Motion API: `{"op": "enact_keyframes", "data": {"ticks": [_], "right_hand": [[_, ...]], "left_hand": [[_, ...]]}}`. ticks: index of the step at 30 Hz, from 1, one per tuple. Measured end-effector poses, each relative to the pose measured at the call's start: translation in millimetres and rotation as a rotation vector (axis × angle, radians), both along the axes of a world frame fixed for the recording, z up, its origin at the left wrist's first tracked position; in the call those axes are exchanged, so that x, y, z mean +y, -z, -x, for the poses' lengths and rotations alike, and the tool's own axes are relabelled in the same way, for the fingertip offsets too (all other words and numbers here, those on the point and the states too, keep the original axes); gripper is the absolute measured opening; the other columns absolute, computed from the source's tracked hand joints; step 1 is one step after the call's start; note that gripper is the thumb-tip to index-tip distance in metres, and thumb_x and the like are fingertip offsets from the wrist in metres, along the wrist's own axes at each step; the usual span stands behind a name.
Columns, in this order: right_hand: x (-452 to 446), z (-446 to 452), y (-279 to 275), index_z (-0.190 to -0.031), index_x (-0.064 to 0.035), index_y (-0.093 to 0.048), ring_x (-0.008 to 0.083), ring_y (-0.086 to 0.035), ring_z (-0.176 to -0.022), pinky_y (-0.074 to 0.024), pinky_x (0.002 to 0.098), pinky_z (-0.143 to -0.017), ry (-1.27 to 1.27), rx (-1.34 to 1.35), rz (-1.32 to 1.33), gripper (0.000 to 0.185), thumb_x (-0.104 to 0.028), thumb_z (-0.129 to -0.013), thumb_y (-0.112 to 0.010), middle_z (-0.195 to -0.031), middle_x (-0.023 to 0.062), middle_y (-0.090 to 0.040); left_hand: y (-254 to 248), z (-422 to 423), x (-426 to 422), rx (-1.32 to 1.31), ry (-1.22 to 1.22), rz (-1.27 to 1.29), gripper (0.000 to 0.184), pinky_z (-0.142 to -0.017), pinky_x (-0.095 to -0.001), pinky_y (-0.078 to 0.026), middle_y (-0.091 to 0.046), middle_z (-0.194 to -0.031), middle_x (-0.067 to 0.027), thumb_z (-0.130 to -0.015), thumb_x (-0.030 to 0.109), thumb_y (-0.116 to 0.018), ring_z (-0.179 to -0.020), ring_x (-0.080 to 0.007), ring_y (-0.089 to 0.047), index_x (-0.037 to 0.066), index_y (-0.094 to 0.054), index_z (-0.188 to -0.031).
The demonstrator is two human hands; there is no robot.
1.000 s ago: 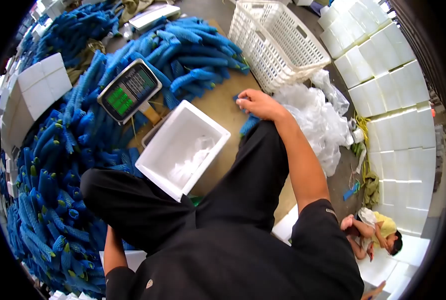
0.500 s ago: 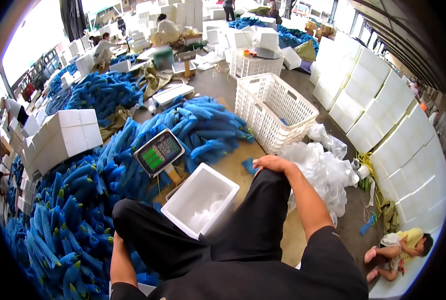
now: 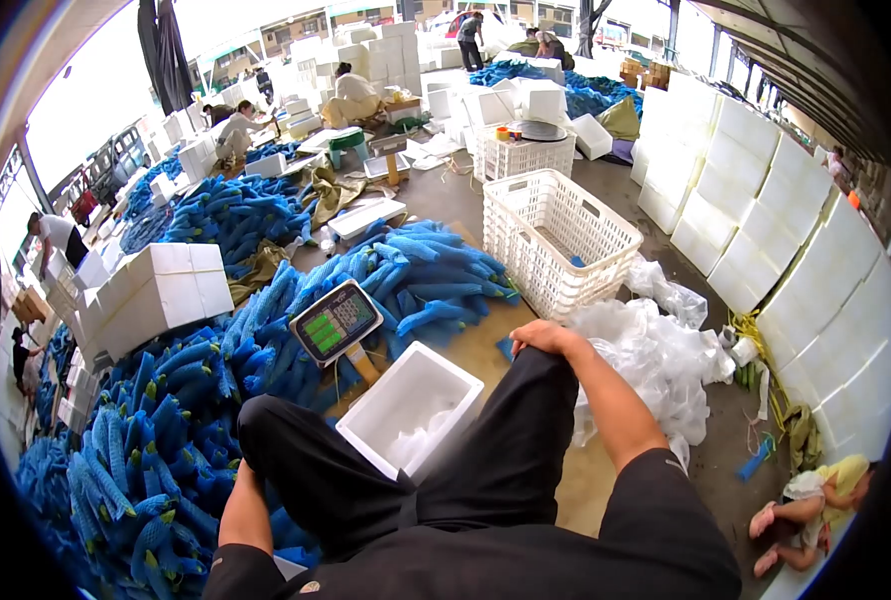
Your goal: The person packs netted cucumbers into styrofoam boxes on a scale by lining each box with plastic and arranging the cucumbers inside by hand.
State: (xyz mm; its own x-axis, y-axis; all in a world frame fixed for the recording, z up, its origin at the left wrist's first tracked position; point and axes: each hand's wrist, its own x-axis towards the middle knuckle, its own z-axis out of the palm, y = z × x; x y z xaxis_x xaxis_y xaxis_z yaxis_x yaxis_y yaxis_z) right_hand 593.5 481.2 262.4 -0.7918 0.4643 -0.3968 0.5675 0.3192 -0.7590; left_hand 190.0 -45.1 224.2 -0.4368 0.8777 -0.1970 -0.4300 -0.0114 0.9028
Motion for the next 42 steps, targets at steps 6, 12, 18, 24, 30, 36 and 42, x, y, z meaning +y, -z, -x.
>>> {"op": "enact_keyframes", "data": {"ticks": [6,12,18,24,30,36,42], "right_hand": [[18.8,18.0,23.1,-0.1,-0.0071,-0.082,0.0265,-0.071,-0.101,-0.051,0.0347,-0.095,-0.068,-0.025,-0.053,0.048,-0.038,-0.096,-0.046,-0.105,0.0121,-0.078],[25.2,9.0,37.3,-0.103,-0.0049,-0.081,0.028,-0.07,-0.103,-0.0496,0.0358,-0.098,-0.171,0.085,-0.012,0.051,-0.04,-0.1,-0.044,-0.107,0.0132,-0.078],[32.6,5.3,56.3,-0.107,0.0008,-0.076,0.023,-0.07,-0.1,-0.049,0.0334,-0.097,-0.188,0.207,0.103,0.049,-0.037,-0.109,-0.045,-0.104,0.0124,-0.077],[59.2,4.2,138.0,-0.135,-0.0018,-0.064,0.019,-0.068,-0.101,-0.0518,0.037,-0.092,-0.084,0.413,0.288,0.044,-0.033,-0.112,-0.044,-0.114,0.0082,-0.074],[60.7,-39.1,249.6,-0.139,-0.001,-0.055,0.0437,-0.047,-0.139,-0.0435,0.0538,-0.114,0.46,-0.342,-0.372,0.062,-0.03,-0.085,-0.07,-0.154,0.0199,-0.049],[87.6,-41.0,343.7,-0.141,-0.005,-0.053,0.0367,-0.048,-0.139,-0.0459,0.0518,-0.111,0.428,-0.458,-0.69,0.065,-0.024,-0.083,-0.074,-0.154,0.0188,-0.048],[90.7,-11.8,350.9,-0.112,-0.0091,-0.065,0.0347,-0.067,-0.107,-0.0516,0.0499,-0.094,0.302,-0.593,-0.743,0.041,-0.032,-0.081,-0.08,-0.113,0.0138,-0.069]], "left_hand": [[-4.0,-15.7,13.2,-0.007,-0.07,0.107,0.051,-0.121,-0.0397,-0.037,-0.061,-0.145,-0.0142,-0.112,0.039,-0.042,-0.134,-0.0289,-0.058,0.004,-0.054,-0.148],[-4.5,-19.2,18.6,-0.043,-0.149,0.2,0.052,-0.122,-0.0391,-0.037,-0.061,-0.146,-0.0145,-0.111,0.039,-0.043,-0.135,-0.029,-0.058,0.004,-0.053,-0.149],[3.0,-9.9,36.4,-0.094,-0.195,0.269,0.053,-0.122,-0.0385,-0.037,-0.06,-0.147,-0.0149,-0.111,0.038,-0.043,-0.135,-0.0291,-0.058,0.004,-0.052,-0.15],[13.7,5.5,32.3,-0.152,-0.214,0.312,0.053,-0.122,-0.0379,-0.037,-0.059,-0.148,-0.0152,-0.111,0.038,-0.043,-0.136,-0.0291,-0.057,0.004,-0.051,-0.151],[1.0,18.6,-7.4,-0.162,-0.263,0.331,0.054,-0.122,-0.0373,-0.037,-0.058,-0.149,-0.0156,-0.111,0.038,-0.044,-0.137,-0.0292,-0.057,0.004,-0.05,-0.153],[-49.8,-22.4,60.5,1.039,-0.518,0.779,0.049,-0.111,-0.0402,-0.045,-0.067,-0.131,-0.0168,-0.109,0.031,-0.04,-0.122,-0.0303,-0.062,-0.006,-0.063,-0.132],[-36.2,-18.7,54.0,1.131,-0.502,0.762,0.054,-0.111,-0.0394,-0.043,-0.067,-0.131,-0.0183,-0.11,0.033,-0.035,-0.121,-0.031,-0.061,-0.007,-0.064,-0.129]]}}
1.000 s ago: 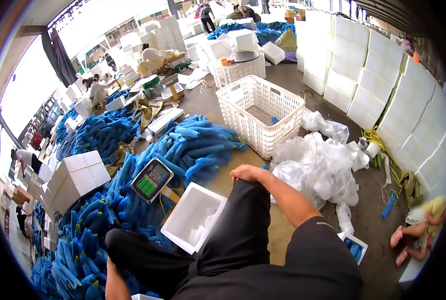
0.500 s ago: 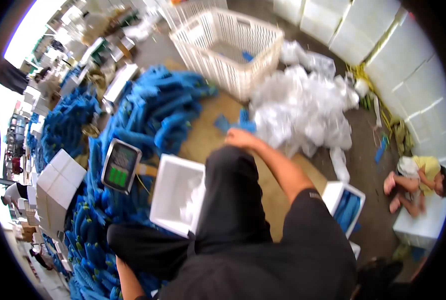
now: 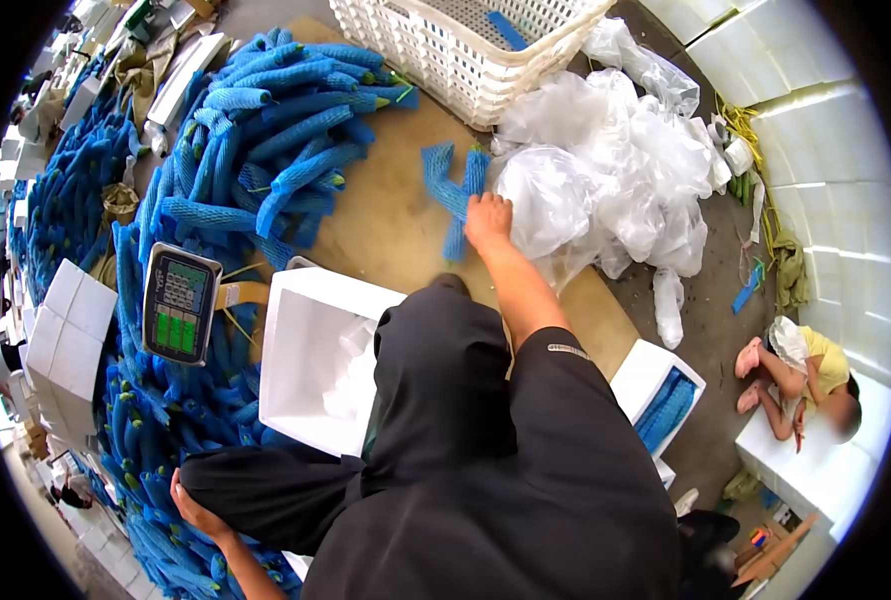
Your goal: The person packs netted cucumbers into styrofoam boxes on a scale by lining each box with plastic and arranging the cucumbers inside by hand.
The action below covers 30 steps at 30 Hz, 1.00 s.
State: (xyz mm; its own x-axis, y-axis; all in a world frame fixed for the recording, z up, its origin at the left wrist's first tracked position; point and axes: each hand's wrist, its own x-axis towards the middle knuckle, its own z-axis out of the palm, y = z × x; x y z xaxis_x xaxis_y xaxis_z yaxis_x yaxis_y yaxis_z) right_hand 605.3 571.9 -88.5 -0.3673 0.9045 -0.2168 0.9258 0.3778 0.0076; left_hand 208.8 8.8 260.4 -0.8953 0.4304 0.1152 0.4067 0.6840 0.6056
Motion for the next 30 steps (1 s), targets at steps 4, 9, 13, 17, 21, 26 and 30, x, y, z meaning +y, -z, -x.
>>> {"op": "enact_keyframes", "data": {"ticks": [4,9,13,17,21,26,30], "right_hand": [[-15.0,24.1,-10.9,-0.108,-0.0077,-0.067,0.028,-0.07,-0.09,-0.0541,0.0455,-0.085,0.166,0.185,0.181,0.045,-0.049,-0.089,-0.069,-0.1,0.0123,-0.071],[-13.9,-10.2,-52.4,-0.105,-0.0082,-0.061,0.0166,-0.064,-0.078,-0.0538,0.036,-0.077,0.519,1.319,1.063,0.042,-0.049,-0.095,-0.07,-0.087,0.0043,-0.066],[-29.9,-19.3,-210.6,-0.137,0.0026,-0.056,0.0238,-0.066,-0.115,-0.0502,0.0401,-0.106,0.076,1.445,1.215,0.06,-0.035,-0.094,-0.073,-0.121,0.0124,-0.066],[-34.7,15.4,-319.0,-0.136,0.003,-0.056,0.0213,-0.069,-0.106,-0.056,0.0356,-0.094,-0.029,1.361,0.996,0.06,-0.034,-0.092,-0.075,-0.114,0.0122,-0.069],[-44.8,65.7,-367.8,-0.126,-0.0039,-0.06,0.0162,-0.065,-0.089,-0.0537,0.0324,-0.079,-0.209,1.06,0.611,0.047,-0.032,-0.092,-0.077,-0.1,0.0064,-0.066],[-100.1,141.6,-364.7,-0.128,-0.0093,-0.06,0.0274,-0.069,-0.094,-0.0536,0.0409,-0.083,-0.83,0.278,0.699,0.048,-0.016,-0.082,-0.073,-0.101,0.0161,-0.07],[-183.9,205.3,-297.8,-0.12,-0.0064,-0.066,0.0398,-0.071,-0.105,-0.0565,0.0476,-0.09,-1.143,-0.21,0.599,0.053,-0.042,-0.082,-0.076,-0.109,0.02,-0.075]], "left_hand": [[-4.5,5.8,3.5,0.032,0.015,0.067,0.051,-0.112,-0.0391,-0.042,-0.066,-0.132,-0.0182,-0.11,0.032,-0.037,-0.122,-0.0314,-0.062,-0.006,-0.064,-0.131],[-30.0,-42.7,88.8,0.568,0.306,0.515,0.037,-0.113,-0.0421,-0.043,-0.066,-0.134,-0.0171,-0.096,0.011,-0.065,-0.127,-0.0354,-0.06,0.0,-0.064,-0.131],[1.9,-117.6,157.6,-0.311,0.468,0.376,0.064,-0.112,-0.0411,-0.045,-0.062,-0.138,-0.0197,-0.086,0.021,-0.082,-0.13,-0.0385,-0.059,0.005,-0.057,-0.142],[162.4,-182.6,138.5,-0.078,0.901,0.378,0.083,-0.102,-0.0465,-0.052,-0.058,-0.141,-0.0249,-0.08,0.033,-0.084,-0.125,-0.0391,-0.062,0.003,-0.047,-0.147],[196.8,-184.5,122.8,-0.174,0.906,0.399,0.062,-0.084,-0.0476,-0.055,-0.067,-0.118,-0.0216,-0.081,0.016,-0.071,-0.103,-0.0391,-0.067,0.004,-0.052,-0.138],[211.3,-159.4,103.6,0.016,0.879,0.318,0.049,-0.071,-0.0468,-0.055,-0.069,-0.094,-0.0131,-0.08,0.008,-0.067,-0.084,-0.0352,-0.07,0.01,-0.055,-0.128],[231.3,-165.4,98.0,0.055,0.824,0.328,0.049,-0.072,-0.045,-0.055,-0.07,-0.093,-0.0123,-0.079,0.009,-0.069,-0.084,-0.0326,-0.071,0.011,-0.056,-0.126]]}}
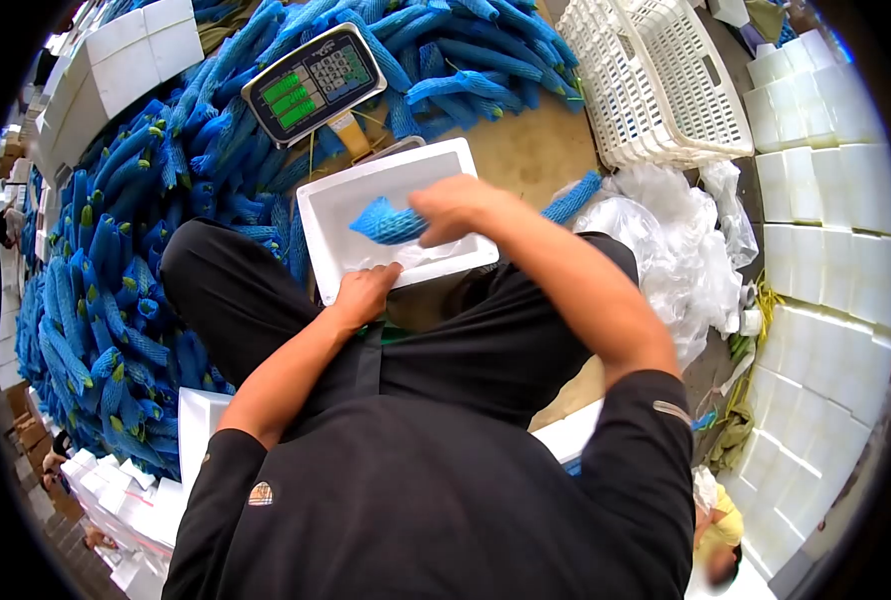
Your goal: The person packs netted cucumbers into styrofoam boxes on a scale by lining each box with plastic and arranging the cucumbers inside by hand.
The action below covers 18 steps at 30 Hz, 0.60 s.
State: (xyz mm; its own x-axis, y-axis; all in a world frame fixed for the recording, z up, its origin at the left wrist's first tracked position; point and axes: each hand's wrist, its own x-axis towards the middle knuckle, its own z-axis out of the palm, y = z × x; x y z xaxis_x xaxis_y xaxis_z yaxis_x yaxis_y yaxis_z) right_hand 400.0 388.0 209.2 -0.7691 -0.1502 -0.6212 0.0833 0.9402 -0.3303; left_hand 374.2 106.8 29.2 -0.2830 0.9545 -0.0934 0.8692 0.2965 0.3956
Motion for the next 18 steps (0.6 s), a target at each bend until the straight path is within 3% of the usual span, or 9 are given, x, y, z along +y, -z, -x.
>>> {"op": "enact_keyframes", "data": {"ticks": [3,4,6,7,8,10,13,17,18], "right_hand": [[-27.3,23.9,91.1,-0.113,-0.0089,-0.066,0.0367,-0.072,-0.104,-0.0571,0.0484,-0.09,-0.093,0.32,-0.063,0.05,-0.044,-0.079,-0.081,-0.104,0.0183,-0.075],[-31.6,26.3,105.1,-0.111,-0.0081,-0.067,0.0367,-0.072,-0.105,-0.057,0.0481,-0.091,-0.142,0.428,-0.093,0.044,-0.039,-0.082,-0.078,-0.106,0.0183,-0.075],[-35.6,26.8,150.2,-0.108,-0.0059,-0.07,0.0365,-0.071,-0.107,-0.057,0.0474,-0.092,-0.133,0.485,-0.162,0.03,-0.027,-0.086,-0.07,-0.109,0.0185,-0.075],[-39.3,25.9,179.3,-0.105,-0.0044,-0.072,0.0361,-0.071,-0.108,-0.057,0.047,-0.092,-0.084,0.437,-0.19,0.024,-0.021,-0.088,-0.065,-0.109,0.0187,-0.075],[-41.4,23.2,195.7,-0.102,-0.0045,-0.074,0.0355,-0.071,-0.109,-0.0574,0.0469,-0.09,0.045,0.431,-0.171,0.023,-0.012,-0.088,-0.057,-0.109,0.019,-0.075],[-36.7,22.2,202.2,-0.099,-0.0054,-0.071,0.0344,-0.071,-0.101,-0.0572,0.0489,-0.086,0.001,0.458,-0.232,0.019,-0.012,-0.088,-0.057,-0.102,0.0168,-0.073],[-35.0,24.9,192.3,-0.104,-0.0084,-0.065,0.0321,-0.065,-0.104,-0.052,0.0471,-0.088,-0.175,0.579,-0.253,0.019,-0.012,-0.089,-0.054,-0.103,0.0133,-0.068],[-42.9,27.1,218.8,-0.101,-0.0071,-0.063,0.0363,-0.061,-0.105,-0.0559,0.0482,-0.085,-0.063,0.674,-0.263,0.02,-0.005,-0.081,-0.063,-0.109,0.0148,-0.06],[-42.0,25.8,226.7,-0.104,-0.0065,-0.064,0.0372,-0.06,-0.107,-0.0566,0.0488,-0.087,-0.039,0.554,-0.257,0.024,-0.007,-0.081,-0.065,-0.111,0.0155,-0.06]], "left_hand": [[-21.4,-4.2,7.0,-0.013,-0.065,0.128,0.032,-0.073,-0.0468,-0.057,-0.071,-0.093,-0.0143,-0.085,0.008,-0.06,-0.084,-0.0355,-0.072,0.009,-0.06,-0.116],[-26.2,-8.5,7.2,0.009,-0.083,0.021,0.03,-0.074,-0.0471,-0.058,-0.071,-0.096,-0.0161,-0.083,0.009,-0.062,-0.087,-0.0364,-0.072,0.007,-0.06,-0.113],[-67.4,-16.6,14.1,0.087,-0.081,0.208,0.05,-0.088,-0.0478,-0.057,-0.068,-0.117,-0.021,-0.082,0.022,-0.075,-0.107,-0.0357,-0.07,0.001,-0.062,-0.125],[-86.7,-19.2,15.0,-0.069,-0.077,0.252,0.061,-0.1,-0.0477,-0.053,-0.068,-0.119,-0.0204,-0.08,0.03,-0.08,-0.111,-0.0354,-0.068,0.0,-0.062,-0.129],[-118.9,-20.9,7.6,-0.12,-0.058,0.133,0.059,-0.105,-0.0477,-0.048,-0.068,-0.119,-0.0204,-0.081,0.031,-0.08,-0.113,-0.0369,-0.067,0.001,-0.061,-0.128],[-182.2,-10.3,-14.2,-0.342,-0.07,-0.111,0.052,-0.103,-0.0465,-0.048,-0.068,-0.117,-0.0159,-0.087,0.027,-0.077,-0.111,-0.0349,-0.066,0.005,-0.059,-0.13],[-231.0,6.1,-48.9,-0.235,-0.236,-0.52,0.036,-0.101,-0.0427,-0.051,-0.073,-0.102,-0.0056,-0.086,0.023,-0.079,-0.099,-0.025,-0.069,0.008,-0.071,-0.118],[-265.2,54.6,-104.4,-0.053,-0.612,-0.719,0.032,-0.088,-0.0396,-0.055,-0.072,-0.09,-0.0052,-0.078,0.009,-0.084,-0.084,-0.0266,-0.069,0.009,-0.074,-0.109],[-265.1,67.6,-118.3,-0.002,-0.715,-0.731,0.025,-0.082,-0.0396,-0.052,-0.07,-0.087,-0.0043,-0.084,0.007,-0.077,-0.081,-0.0261,-0.067,0.009,-0.072,-0.109]]}}
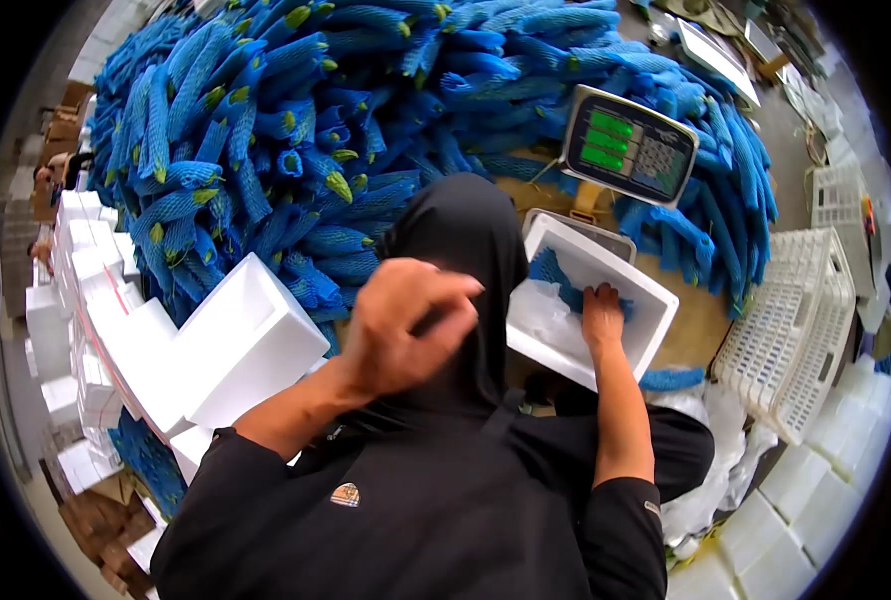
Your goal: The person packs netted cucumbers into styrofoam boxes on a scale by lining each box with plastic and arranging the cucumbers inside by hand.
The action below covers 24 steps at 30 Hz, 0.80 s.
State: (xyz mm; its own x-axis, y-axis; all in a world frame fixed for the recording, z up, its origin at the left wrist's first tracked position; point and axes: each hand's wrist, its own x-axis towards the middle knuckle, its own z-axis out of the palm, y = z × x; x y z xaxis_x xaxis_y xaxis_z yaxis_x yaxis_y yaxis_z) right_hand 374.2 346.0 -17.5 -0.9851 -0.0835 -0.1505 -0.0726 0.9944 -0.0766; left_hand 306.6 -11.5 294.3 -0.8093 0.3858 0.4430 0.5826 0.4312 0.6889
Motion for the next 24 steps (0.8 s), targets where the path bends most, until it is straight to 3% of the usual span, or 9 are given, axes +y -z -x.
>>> {"op": "enact_keyframes", "data": {"ticks": [2,6,9,11,13,16,19,21,24], "right_hand": [[-6.0,18.7,-12.9,-0.122,-0.0045,-0.065,0.0417,-0.059,-0.117,-0.0552,0.0484,-0.098,0.097,-0.379,0.018,0.045,-0.012,-0.079,-0.071,-0.123,0.0192,-0.062],[11.2,10.7,-19.2,-0.137,-0.0023,-0.06,0.0435,-0.056,-0.126,-0.0498,0.0483,-0.107,0.077,-0.44,0.213,0.059,-0.013,-0.08,-0.069,-0.136,0.0228,-0.06],[18.4,9.6,-31.4,-0.143,0.0006,-0.055,0.0423,-0.058,-0.129,-0.0463,0.0461,-0.112,0.095,-0.433,0.338,0.061,-0.013,-0.085,-0.067,-0.139,0.025,-0.061],[17.6,4.2,-40.9,-0.145,0.0011,-0.053,0.0377,-0.06,-0.13,-0.0461,0.0423,-0.112,0.292,-0.505,0.524,0.058,-0.012,-0.09,-0.065,-0.138,0.0239,-0.063],[12.1,4.8,-60.7,-0.146,0.0013,-0.052,0.0333,-0.061,-0.129,-0.0458,0.039,-0.111,0.405,-0.536,0.715,0.055,-0.012,-0.095,-0.065,-0.137,0.0217,-0.064],[-7.2,6.9,-123.2,-0.147,0.0011,-0.051,0.0229,-0.061,-0.125,-0.0464,0.0353,-0.109,0.43,-0.506,0.965,0.047,-0.009,-0.102,-0.061,-0.135,0.0154,-0.065],[-25.3,13.3,-176.7,-0.148,0.0003,-0.051,0.022,-0.061,-0.125,-0.0467,0.0345,-0.109,0.548,-0.39,1.166,0.047,-0.01,-0.103,-0.061,-0.135,0.0139,-0.065],[-34.0,17.3,-201.4,-0.148,-0.0006,-0.052,0.021,-0.063,-0.121,-0.048,0.0339,-0.108,0.507,-0.248,1.219,0.044,-0.008,-0.105,-0.058,-0.134,0.0131,-0.064],[-71.3,33.9,-261.1,-0.147,-0.0005,-0.053,0.0201,-0.064,-0.117,-0.0492,0.0342,-0.106,0.507,-0.089,1.307,0.043,-0.007,-0.105,-0.057,-0.133,0.0128,-0.065]], "left_hand": [[25.3,16.8,-28.0,-0.334,-0.207,-0.138,0.023,-0.085,-0.0295,-0.052,-0.07,-0.094,-0.0058,-0.092,0.006,-0.073,-0.087,-0.0165,-0.066,0.004,-0.068,-0.115],[164.0,87.0,-109.7,-0.906,-0.659,-0.602,0.032,-0.084,-0.0259,-0.05,-0.066,-0.107,-0.0039,-0.099,0.029,-0.071,-0.094,-0.0123,-0.063,0.007,-0.062,-0.122],[249.0,130.8,-181.0,-1.163,-1.01,-0.62,0.071,-0.1,-0.0427,-0.047,-0.059,-0.133,-0.0086,-0.09,0.051,-0.078,-0.124,-0.0239,-0.055,0.007,-0.056,-0.141],[262.4,157.4,-200.5,-1.19,-1.06,-0.612,0.075,-0.111,-0.0457,-0.04,-0.056,-0.14,-0.0112,-0.088,0.056,-0.079,-0.135,-0.0299,-0.051,0.007,-0.056,-0.14],[283.7,185.0,-208.9,-1.075,-0.902,-0.9,0.069,-0.099,-0.0424,-0.051,-0.061,-0.131,-0.0129,-0.089,0.057,-0.079,-0.124,-0.0288,-0.061,0.005,-0.059,-0.13],[258.1,208.2,-191.5,-1.074,-1.038,-0.641,0.051,-0.066,-0.036,-0.058,-0.063,-0.085,-0.0086,-0.095,0.051,-0.073,-0.074,-0.0207,-0.067,0.002,-0.061,-0.098],[254.4,198.3,-170.7,-0.912,-0.984,-0.927,0.05,-0.051,-0.031,-0.054,-0.06,-0.077,-0.0085,-0.097,0.051,-0.071,-0.058,-0.0202,-0.063,0.003,-0.058,-0.092],[256.9,171.8,-170.6,-1.004,-0.826,-1.027,0.049,-0.066,-0.034,-0.061,-0.061,-0.088,-0.006,-0.096,0.052,-0.073,-0.076,-0.0183,-0.065,0.006,-0.057,-0.104],[228.9,102.8,-129.5,-1.009,-0.77,-1.099,0.048,-0.069,-0.0347,-0.06,-0.061,-0.087,-0.0055,-0.096,0.05,-0.073,-0.072,-0.0173,-0.064,0.005,-0.057,-0.099]]}}
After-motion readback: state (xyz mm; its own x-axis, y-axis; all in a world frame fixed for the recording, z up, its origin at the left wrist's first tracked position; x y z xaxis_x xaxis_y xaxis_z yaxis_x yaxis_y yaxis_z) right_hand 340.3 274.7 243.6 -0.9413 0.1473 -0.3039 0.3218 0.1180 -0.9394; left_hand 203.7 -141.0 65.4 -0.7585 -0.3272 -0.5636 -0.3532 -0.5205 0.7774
